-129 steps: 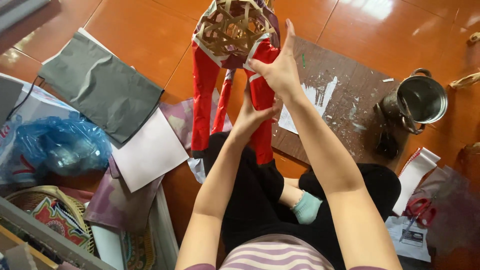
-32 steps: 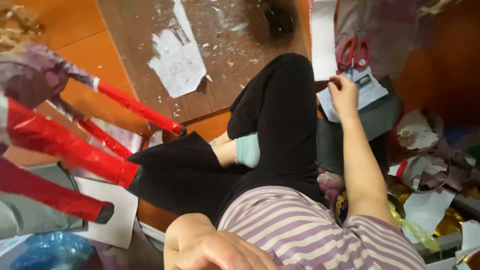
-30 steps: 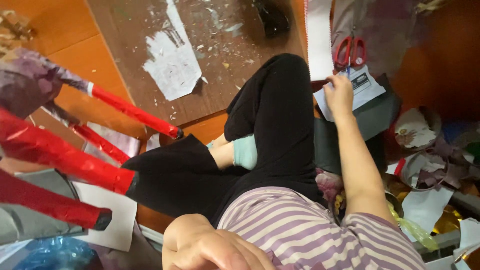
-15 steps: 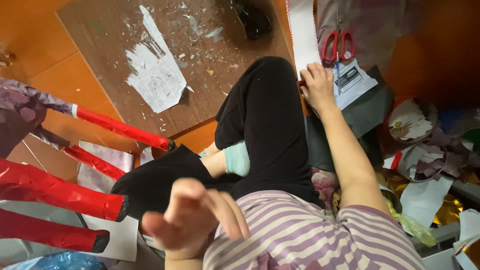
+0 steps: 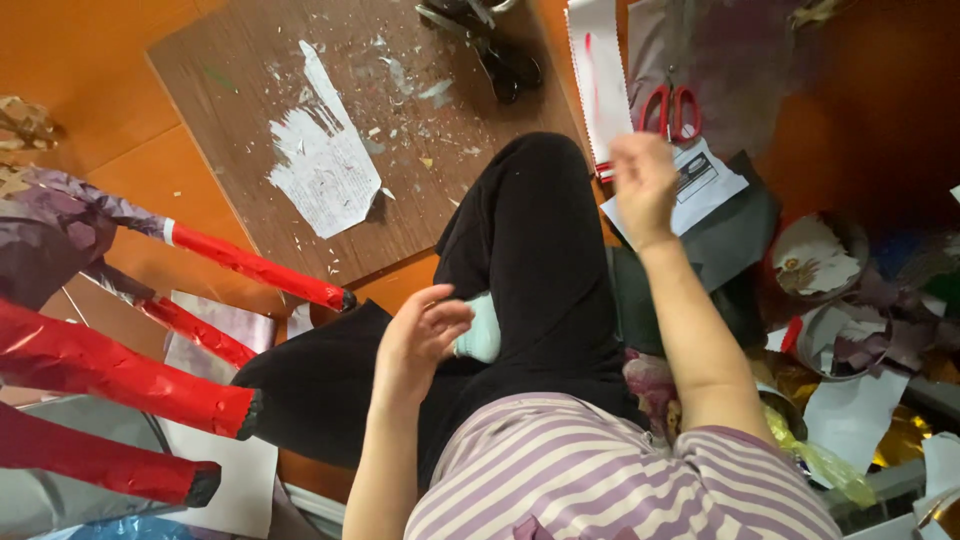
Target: Decorating a paper-mache figure by gluing red paper strips onto its legs and body.
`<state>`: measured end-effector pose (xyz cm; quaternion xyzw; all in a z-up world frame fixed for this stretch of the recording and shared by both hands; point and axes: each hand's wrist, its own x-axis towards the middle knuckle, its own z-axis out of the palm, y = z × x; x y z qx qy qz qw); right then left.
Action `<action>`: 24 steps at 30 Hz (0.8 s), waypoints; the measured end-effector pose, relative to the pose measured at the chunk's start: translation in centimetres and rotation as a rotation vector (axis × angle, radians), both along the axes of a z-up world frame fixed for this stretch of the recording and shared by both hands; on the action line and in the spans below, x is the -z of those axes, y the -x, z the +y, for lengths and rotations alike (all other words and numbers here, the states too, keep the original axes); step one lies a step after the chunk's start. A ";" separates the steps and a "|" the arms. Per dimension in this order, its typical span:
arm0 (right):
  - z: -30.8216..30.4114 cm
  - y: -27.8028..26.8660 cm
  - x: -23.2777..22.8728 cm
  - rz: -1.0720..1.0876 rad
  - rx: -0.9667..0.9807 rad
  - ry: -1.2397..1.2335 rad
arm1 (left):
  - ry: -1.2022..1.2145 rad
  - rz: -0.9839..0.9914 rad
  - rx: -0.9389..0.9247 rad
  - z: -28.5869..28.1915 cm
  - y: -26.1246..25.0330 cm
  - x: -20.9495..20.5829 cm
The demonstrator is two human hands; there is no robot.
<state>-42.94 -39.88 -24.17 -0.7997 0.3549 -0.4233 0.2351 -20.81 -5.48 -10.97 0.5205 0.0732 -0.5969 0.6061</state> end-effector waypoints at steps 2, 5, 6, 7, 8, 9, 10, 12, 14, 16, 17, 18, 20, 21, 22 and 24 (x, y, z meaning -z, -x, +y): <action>5.0 -2.8 -6.5 0.039 -0.173 0.083 | 0.044 -0.017 0.008 -2.1 0.4 1.1; 12.1 -5.8 -13.3 -0.035 -0.539 -0.209 | 0.127 0.007 0.033 -3.8 0.1 5.5; 14.3 -6.7 -15.0 -0.149 -0.722 -0.594 | 0.163 0.048 0.050 -4.1 -0.3 7.4; 16.2 -6.4 -13.4 -0.148 -0.723 -0.596 | 0.161 0.049 0.048 -4.4 -0.9 9.0; 18.1 -6.1 -11.8 -0.019 -0.797 -0.230 | 0.115 -0.034 0.026 -4.7 -1.6 10.5; 19.9 -5.9 -10.2 0.108 -0.853 0.141 | 0.069 -0.118 0.001 -5.0 -2.3 12.1; 20.9 -5.8 -9.6 0.107 -0.858 0.140 | 0.067 -0.118 -0.004 -5.0 -2.5 12.6; 22.9 -5.5 -8.4 0.048 -1.129 -0.229 | -0.006 -0.301 0.034 -5.0 -2.8 13.8; 18.7 -5.6 -12.7 0.006 -1.143 -0.479 | 0.021 -0.306 0.001 -5.2 -3.3 14.3; 13.1 -4.8 -13.3 -0.028 -1.150 -0.746 | 0.036 -0.303 -0.037 -4.6 -3.6 14.4; 9.5 -4.2 -11.7 -0.234 -0.817 -0.957 | 0.109 -0.297 -0.037 -4.3 -3.9 14.2; 5.9 -3.6 -10.1 -0.424 -0.460 -1.138 | 0.182 -0.291 -0.038 -4.0 -4.2 14.0; -3.9 0.1 -1.5 -0.059 -0.194 -0.720 | 0.182 -0.318 -0.034 -4.4 -4.3 9.6; -8.1 1.9 2.2 0.269 0.066 -0.261 | 0.191 -0.349 -0.015 -4.8 -4.5 7.3; -10.0 3.8 5.0 0.268 0.048 -0.260 | 0.187 -0.354 -0.033 -4.6 -4.7 6.7; -14.0 7.0 10.9 0.653 0.245 -0.301 | 0.136 -0.365 -0.035 -4.3 -5.2 5.5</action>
